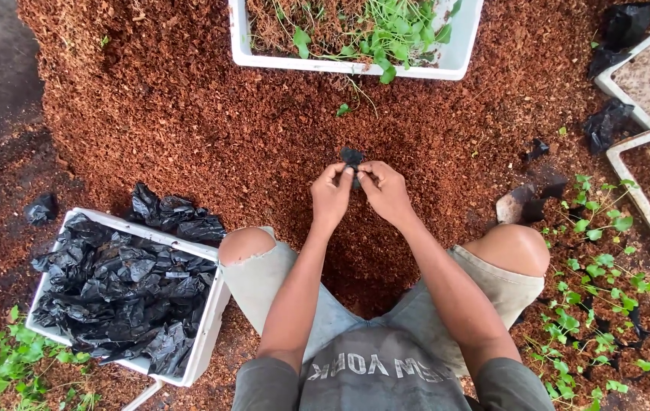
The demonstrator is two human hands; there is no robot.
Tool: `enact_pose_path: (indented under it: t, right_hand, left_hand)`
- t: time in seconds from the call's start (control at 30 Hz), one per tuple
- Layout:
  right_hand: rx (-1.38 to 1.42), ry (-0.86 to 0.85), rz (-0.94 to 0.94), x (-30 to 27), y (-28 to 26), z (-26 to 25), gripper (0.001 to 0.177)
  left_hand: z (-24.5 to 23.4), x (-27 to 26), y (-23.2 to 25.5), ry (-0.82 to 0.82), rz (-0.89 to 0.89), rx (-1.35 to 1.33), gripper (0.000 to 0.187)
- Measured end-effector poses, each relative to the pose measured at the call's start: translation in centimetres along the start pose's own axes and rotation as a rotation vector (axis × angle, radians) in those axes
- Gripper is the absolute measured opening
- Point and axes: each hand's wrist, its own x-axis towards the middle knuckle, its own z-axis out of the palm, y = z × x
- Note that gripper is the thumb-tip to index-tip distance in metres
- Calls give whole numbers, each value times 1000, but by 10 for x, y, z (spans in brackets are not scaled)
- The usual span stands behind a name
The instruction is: Transplanting small seedlings into individual plastic bags filled with potting medium.
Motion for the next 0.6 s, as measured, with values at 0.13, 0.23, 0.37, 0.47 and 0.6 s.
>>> enact_pose_path:
  t: [0.13, 0.23, 0.37, 0.47, 0.6]
  right_hand:
    - [50, 26, 60, 2, 12, -3, 13]
    - [-42, 78, -28, 3, -1, -7, 10]
    - [-224, 11, -264, 0, -13, -6, 13]
    - [-332, 13, -342, -5, -6, 0, 22]
    - [-385, 38, -310, -7, 2, 2, 25]
  left_hand:
    - [-3, 8, -22, 29, -23, -91, 17]
    - [2, 11, -35, 60, -15, -165, 13]
    - [7, 18, -55, 139, -81, -314, 10]
    - [10, 17, -50, 115, -130, -416, 14]
    - [3, 6, -12, 83, -195, -532, 26]
